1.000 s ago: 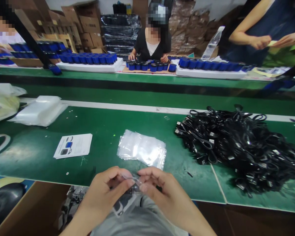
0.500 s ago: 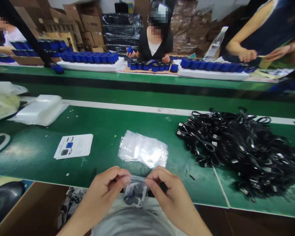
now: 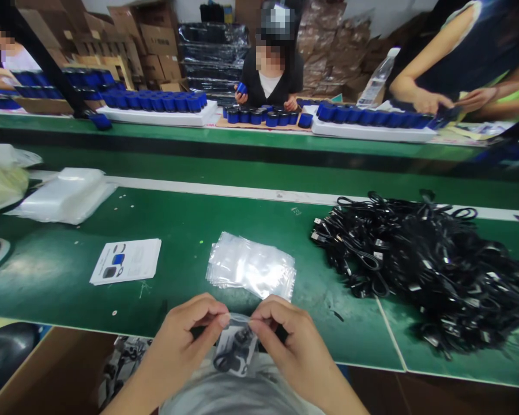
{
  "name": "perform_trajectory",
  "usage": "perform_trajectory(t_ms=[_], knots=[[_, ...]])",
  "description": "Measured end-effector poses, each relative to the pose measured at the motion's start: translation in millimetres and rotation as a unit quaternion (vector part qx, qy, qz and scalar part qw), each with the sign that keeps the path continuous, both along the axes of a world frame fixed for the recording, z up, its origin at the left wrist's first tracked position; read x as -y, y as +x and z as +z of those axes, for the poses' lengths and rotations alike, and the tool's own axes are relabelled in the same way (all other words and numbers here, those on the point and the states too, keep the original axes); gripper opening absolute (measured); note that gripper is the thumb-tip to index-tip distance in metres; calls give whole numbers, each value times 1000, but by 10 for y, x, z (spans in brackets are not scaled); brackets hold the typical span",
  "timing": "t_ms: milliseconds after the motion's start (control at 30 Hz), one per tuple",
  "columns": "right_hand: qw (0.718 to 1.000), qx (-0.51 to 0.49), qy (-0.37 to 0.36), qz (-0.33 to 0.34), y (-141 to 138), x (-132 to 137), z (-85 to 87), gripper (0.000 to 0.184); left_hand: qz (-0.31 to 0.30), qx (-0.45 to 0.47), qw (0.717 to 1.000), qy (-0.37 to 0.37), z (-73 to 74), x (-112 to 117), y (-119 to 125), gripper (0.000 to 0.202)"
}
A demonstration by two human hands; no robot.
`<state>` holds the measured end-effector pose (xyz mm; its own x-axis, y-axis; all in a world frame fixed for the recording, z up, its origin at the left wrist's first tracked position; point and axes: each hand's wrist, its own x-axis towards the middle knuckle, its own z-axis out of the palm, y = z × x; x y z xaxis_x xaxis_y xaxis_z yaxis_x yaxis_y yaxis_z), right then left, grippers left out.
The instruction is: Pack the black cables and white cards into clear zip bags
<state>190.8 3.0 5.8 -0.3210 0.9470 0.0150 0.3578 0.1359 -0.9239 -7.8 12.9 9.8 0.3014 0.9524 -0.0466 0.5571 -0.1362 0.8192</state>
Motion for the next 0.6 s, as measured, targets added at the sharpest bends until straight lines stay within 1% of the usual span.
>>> perform_trajectory(t_ms=[133, 267, 400, 467, 600], knots=[[1000, 4, 15, -1, -26, 5, -11, 14, -32, 2, 999, -16, 34, -7, 34, 17], [1000, 18, 22, 0, -39, 23, 1, 15, -46, -7, 998, -37, 67, 3, 59, 21], [998, 39, 57, 4, -53, 38, 15, 15, -71, -19, 995, -66, 71, 5, 69, 21], [997, 40, 66, 6, -58, 44, 1, 15, -70, -26, 995, -68, 53, 19, 61, 23], [998, 35, 45, 24, -129, 67, -90, 16, -59, -55, 996, -47, 25, 130, 20, 26]])
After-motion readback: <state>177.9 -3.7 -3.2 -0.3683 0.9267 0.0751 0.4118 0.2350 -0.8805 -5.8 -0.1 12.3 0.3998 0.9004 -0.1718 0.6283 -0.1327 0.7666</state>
